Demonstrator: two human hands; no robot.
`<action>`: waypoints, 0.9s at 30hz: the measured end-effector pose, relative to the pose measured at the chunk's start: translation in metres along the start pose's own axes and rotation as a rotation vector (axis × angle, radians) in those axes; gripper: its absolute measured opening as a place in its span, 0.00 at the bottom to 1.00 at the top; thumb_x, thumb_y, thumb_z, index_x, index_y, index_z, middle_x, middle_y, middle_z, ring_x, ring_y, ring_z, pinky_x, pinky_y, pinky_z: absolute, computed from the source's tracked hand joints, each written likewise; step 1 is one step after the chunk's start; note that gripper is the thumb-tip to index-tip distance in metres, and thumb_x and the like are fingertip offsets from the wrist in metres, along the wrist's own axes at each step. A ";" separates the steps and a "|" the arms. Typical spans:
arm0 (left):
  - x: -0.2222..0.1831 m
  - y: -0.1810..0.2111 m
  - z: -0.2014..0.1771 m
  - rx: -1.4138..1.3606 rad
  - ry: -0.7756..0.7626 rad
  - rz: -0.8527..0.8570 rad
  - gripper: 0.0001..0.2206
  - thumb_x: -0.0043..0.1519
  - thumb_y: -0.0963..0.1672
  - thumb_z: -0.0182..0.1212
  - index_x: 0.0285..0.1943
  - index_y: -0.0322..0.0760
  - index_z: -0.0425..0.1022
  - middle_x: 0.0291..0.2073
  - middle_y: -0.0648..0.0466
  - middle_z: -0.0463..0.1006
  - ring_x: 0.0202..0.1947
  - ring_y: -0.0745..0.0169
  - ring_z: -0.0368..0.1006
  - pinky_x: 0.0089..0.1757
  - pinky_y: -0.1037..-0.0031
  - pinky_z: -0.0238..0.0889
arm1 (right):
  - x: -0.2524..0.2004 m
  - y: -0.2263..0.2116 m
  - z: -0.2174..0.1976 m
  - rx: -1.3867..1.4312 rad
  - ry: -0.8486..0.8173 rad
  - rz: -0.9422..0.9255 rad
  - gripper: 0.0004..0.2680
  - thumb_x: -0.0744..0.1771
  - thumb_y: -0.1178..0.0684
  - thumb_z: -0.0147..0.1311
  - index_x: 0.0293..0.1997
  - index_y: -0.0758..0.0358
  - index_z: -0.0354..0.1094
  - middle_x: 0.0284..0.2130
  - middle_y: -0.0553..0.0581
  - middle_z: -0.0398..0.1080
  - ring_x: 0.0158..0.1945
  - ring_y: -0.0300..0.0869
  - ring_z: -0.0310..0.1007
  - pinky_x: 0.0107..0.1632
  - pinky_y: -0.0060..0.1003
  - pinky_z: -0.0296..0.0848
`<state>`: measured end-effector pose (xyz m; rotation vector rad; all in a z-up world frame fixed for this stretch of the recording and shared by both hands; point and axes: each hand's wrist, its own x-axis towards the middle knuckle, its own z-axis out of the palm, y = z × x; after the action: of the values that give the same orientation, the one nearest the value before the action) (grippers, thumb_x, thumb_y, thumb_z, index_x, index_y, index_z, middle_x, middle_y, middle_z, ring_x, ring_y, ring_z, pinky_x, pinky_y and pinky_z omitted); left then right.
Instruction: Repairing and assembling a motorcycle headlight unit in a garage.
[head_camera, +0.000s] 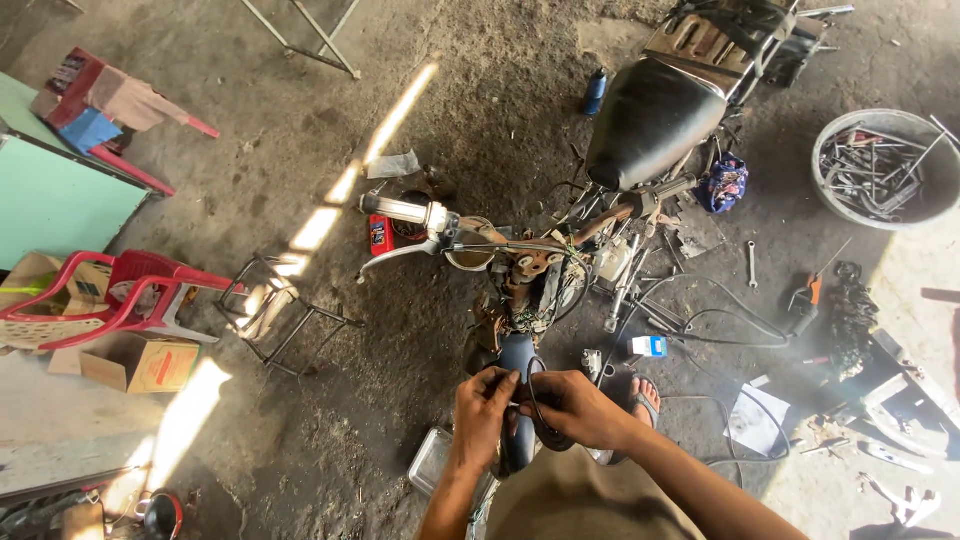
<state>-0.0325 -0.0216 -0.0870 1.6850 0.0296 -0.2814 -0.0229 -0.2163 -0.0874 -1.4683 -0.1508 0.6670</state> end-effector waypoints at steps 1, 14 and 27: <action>0.000 0.004 0.002 -0.035 0.077 -0.189 0.13 0.65 0.47 0.63 0.39 0.30 0.79 0.26 0.55 0.78 0.23 0.69 0.70 0.26 0.76 0.63 | 0.001 0.003 0.000 -0.119 -0.005 -0.108 0.06 0.67 0.56 0.59 0.39 0.70 0.70 0.22 0.52 0.67 0.27 0.35 0.62 0.32 0.36 0.69; -0.001 0.006 0.005 -0.151 0.034 -0.117 0.10 0.63 0.46 0.65 0.44 0.32 0.79 0.29 0.58 0.80 0.27 0.72 0.74 0.29 0.78 0.68 | -0.002 0.003 0.001 -0.213 0.113 -0.107 0.05 0.65 0.58 0.58 0.37 0.71 0.71 0.26 0.61 0.71 0.30 0.40 0.67 0.37 0.39 0.72; 0.003 0.010 0.022 -0.183 0.087 -0.323 0.12 0.64 0.47 0.64 0.39 0.29 0.79 0.22 0.52 0.79 0.16 0.66 0.68 0.21 0.77 0.60 | -0.009 0.015 -0.005 -0.185 0.098 -0.154 0.05 0.65 0.58 0.59 0.38 0.70 0.71 0.27 0.59 0.71 0.31 0.39 0.68 0.37 0.38 0.73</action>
<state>-0.0315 -0.0454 -0.0805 1.5060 0.3838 -0.4333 -0.0324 -0.2255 -0.0995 -1.6448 -0.2518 0.4645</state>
